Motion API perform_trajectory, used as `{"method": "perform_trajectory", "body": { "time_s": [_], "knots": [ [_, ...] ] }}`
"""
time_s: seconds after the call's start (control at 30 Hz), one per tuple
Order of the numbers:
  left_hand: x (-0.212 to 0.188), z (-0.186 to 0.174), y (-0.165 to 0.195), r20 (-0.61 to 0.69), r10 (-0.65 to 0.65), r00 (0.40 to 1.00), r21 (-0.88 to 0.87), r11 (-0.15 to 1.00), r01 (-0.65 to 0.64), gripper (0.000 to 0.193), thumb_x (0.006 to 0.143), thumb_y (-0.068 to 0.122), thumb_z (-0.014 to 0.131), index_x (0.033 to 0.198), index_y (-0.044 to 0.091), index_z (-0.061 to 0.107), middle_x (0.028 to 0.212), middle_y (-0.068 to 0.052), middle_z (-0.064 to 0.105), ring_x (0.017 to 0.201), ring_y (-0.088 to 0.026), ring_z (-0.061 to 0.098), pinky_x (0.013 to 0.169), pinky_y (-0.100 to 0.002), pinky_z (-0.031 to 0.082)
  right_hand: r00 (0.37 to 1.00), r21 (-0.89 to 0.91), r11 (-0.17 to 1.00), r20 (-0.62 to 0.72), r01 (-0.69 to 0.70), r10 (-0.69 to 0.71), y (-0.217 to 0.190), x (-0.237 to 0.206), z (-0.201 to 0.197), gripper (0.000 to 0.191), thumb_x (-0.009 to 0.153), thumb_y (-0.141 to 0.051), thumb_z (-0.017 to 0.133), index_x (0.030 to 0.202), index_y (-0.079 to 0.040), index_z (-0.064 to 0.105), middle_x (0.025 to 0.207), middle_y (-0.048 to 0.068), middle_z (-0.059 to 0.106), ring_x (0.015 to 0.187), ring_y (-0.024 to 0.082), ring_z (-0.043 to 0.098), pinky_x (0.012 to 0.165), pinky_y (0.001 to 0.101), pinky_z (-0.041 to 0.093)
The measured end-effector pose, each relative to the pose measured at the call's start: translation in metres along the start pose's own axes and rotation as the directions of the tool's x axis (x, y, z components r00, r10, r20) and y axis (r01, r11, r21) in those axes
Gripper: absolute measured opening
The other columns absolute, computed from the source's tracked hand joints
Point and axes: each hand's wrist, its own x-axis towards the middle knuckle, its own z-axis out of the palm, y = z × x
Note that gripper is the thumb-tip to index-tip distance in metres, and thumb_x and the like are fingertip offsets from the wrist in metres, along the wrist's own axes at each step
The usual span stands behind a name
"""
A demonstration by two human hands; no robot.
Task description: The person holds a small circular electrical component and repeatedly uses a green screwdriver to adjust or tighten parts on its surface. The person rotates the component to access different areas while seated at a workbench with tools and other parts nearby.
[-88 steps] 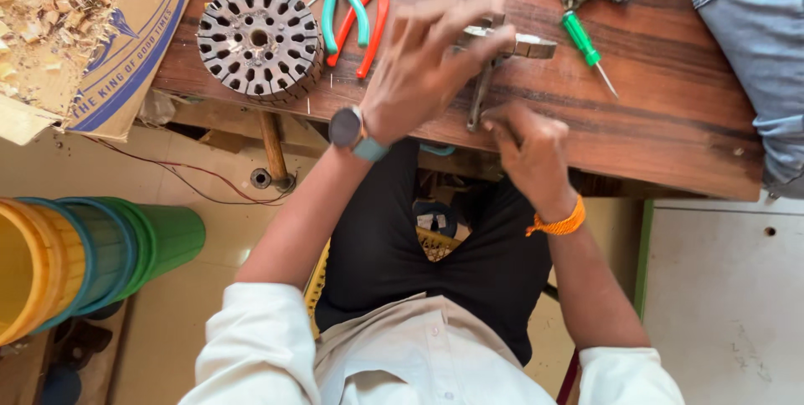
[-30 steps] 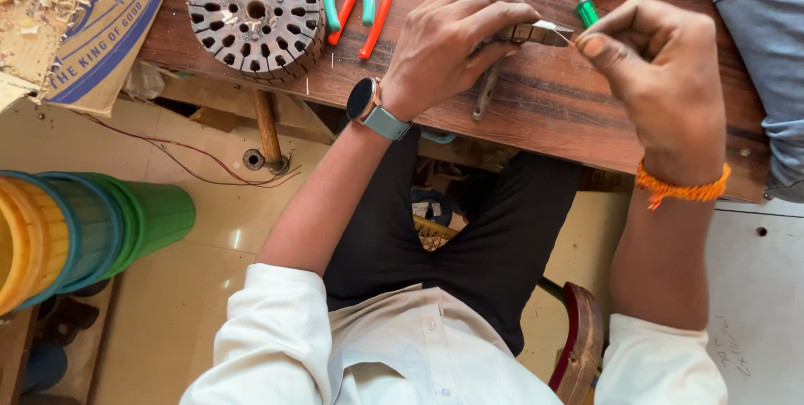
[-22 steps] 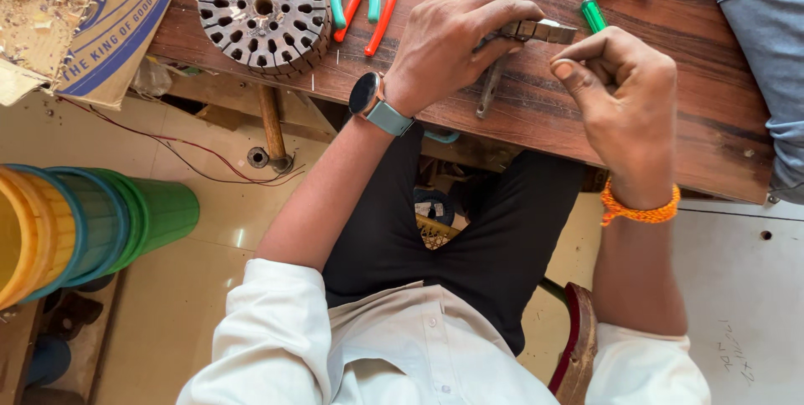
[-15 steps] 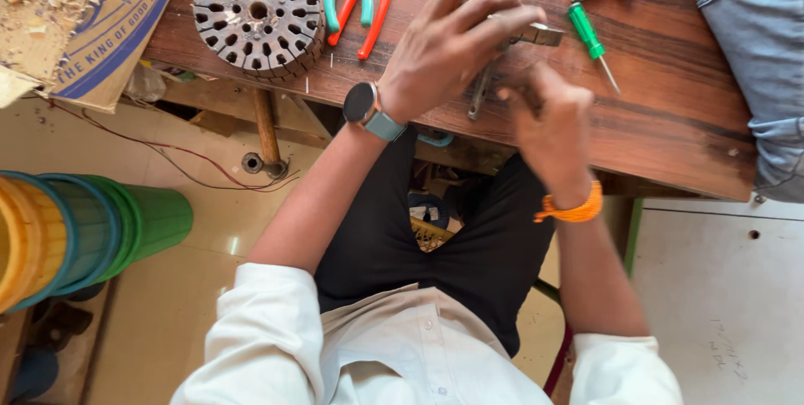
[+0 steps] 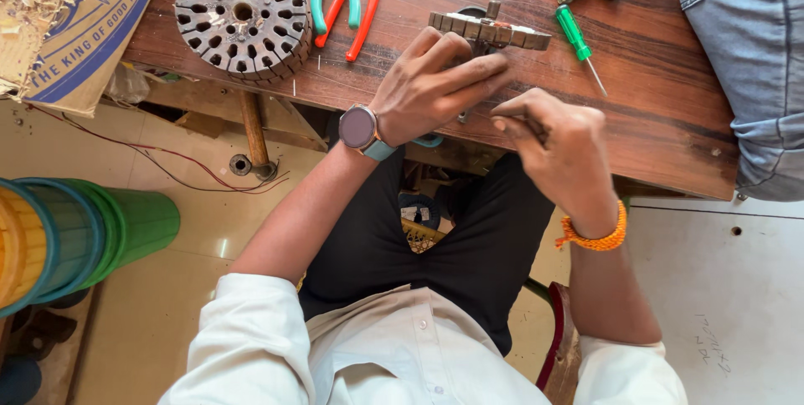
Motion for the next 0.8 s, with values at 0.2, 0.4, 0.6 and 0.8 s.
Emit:
{"method": "perform_trajectory", "body": {
  "time_s": [0.2,0.4,0.6,0.8],
  "knots": [
    [0.009,0.010,0.021,-0.069,-0.430,0.900,-0.315,0.866,0.389,0.012,0.093,0.019,0.079,0.103,0.013,0.079,0.099,0.001,0.074,0.083,-0.017,0.070,0.073,-0.033,0.054,0.997,-0.029,0.999,-0.061,0.044,-0.045,0.003,0.012,-0.005,0.005,0.099,0.002,0.075,0.102,-0.001,0.073,0.077,0.005,0.067,0.060,0.007,0.052,0.056,0.0257,0.041],
    [0.012,0.027,0.042,-0.107,-0.759,0.642,-0.616,0.558,0.557,0.010,0.094,0.013,0.077,0.102,0.007,0.075,0.091,-0.004,0.077,0.079,-0.015,0.076,0.070,-0.029,0.059,0.980,-0.115,0.981,-0.105,0.159,-0.171,0.018,0.052,-0.015,0.008,0.108,0.002,0.077,0.103,0.002,0.071,0.072,0.005,0.060,0.060,0.007,0.048,0.057,0.0263,0.034],
    [0.017,0.029,0.048,-0.050,-0.881,0.471,-0.756,0.342,0.558,0.010,0.095,0.010,0.075,0.101,0.002,0.074,0.085,-0.005,0.077,0.076,-0.008,0.073,0.069,-0.025,0.058,0.977,-0.054,0.980,-0.084,0.192,-0.196,0.029,0.074,-0.008,0.007,0.108,0.006,0.072,0.101,0.005,0.070,0.073,0.004,0.062,0.064,0.004,0.054,0.060,0.0235,0.040],
    [0.021,0.043,0.052,0.017,-0.951,0.309,-0.787,0.178,0.590,0.010,0.094,0.011,0.075,0.097,0.002,0.073,0.074,-0.001,0.071,0.064,-0.005,0.059,0.059,-0.024,0.049,0.978,-0.080,0.975,0.018,0.208,-0.207,0.057,0.100,-0.010,0.003,0.105,0.008,0.074,0.102,0.007,0.072,0.085,0.007,0.070,0.076,0.006,0.062,0.063,0.0233,0.046]
  ]
}}
